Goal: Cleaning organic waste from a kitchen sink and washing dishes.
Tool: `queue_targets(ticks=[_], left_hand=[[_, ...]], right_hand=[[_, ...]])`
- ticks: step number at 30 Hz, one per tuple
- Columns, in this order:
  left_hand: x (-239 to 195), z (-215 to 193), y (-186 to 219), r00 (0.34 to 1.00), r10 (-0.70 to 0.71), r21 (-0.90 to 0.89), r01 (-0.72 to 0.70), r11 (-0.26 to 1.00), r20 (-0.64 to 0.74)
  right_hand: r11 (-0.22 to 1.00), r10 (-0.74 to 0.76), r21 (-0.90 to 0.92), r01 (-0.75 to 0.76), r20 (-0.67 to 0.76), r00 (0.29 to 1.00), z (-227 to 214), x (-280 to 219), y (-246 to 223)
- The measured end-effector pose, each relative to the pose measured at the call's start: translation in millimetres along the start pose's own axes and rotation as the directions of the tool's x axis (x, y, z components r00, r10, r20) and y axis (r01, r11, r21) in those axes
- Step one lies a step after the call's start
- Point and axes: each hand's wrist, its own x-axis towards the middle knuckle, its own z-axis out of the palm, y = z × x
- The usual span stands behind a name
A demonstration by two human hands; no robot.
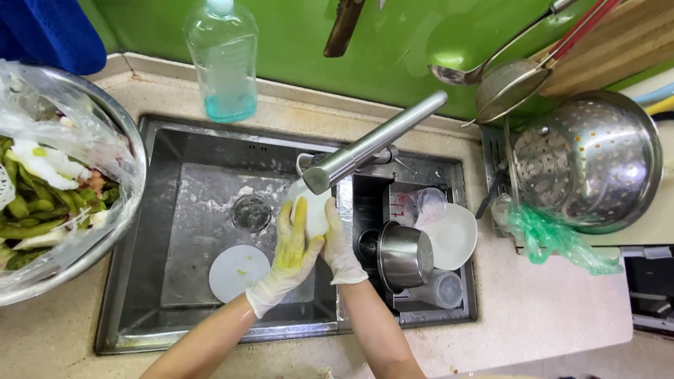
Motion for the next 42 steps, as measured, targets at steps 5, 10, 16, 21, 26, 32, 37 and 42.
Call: queue_targets(ticks=[5, 10, 16, 21, 26, 32, 37, 42], left_hand=[[56, -7, 25, 0.988, 0.085, 0.325, -0.123, 0.938, 0.13], [99, -24, -25, 0.953, -0.043, 0.136, 0.002, 0.991, 0.298], [38, -14, -36, 0.984, -0.162, -0.023, 0.16, 0.987, -0.081], [3, 7, -65, 0.905, -0.156, 0.049, 0.19, 0.98, -0.395], [43, -51, -87, 0.433, -0.718, -0.77, 0.598, -0.224, 0.545], [32, -83, -44, 0.655, -0.727, -0.65, 0.647, 0.397, 0.207], [2, -73, -37, 0.867, -0.334, 0.171, 0.29, 0.942, 0.369], [-11, -66, -44, 0.878, -0.062, 0.479, -0.198, 0.855, 0.475]], right_hand=[[0.999, -0.01, 0.033, 0.01, 0.004, 1.0, -5, -5, -4], [0.993, 0.025, 0.11, -0.03, 0.048, 0.999, 1, -12, -5], [0.983, -0.037, 0.179, 0.036, 0.003, 0.999, 3, -10, -7], [0.948, -0.064, 0.309, 0.081, -0.065, 0.996, 7, -5, 5], [0.961, -0.022, 0.274, 0.034, -0.048, 0.999, -26, 8, 8], [0.907, 0.259, -0.247, -0.34, -0.309, 0.915, -2, 4, 19], [0.898, 0.418, -0.123, -0.423, -0.062, 0.906, -8, 7, 45], [0.96, 0.268, -0.046, -0.276, -0.133, 0.954, -2, -7, 45]])
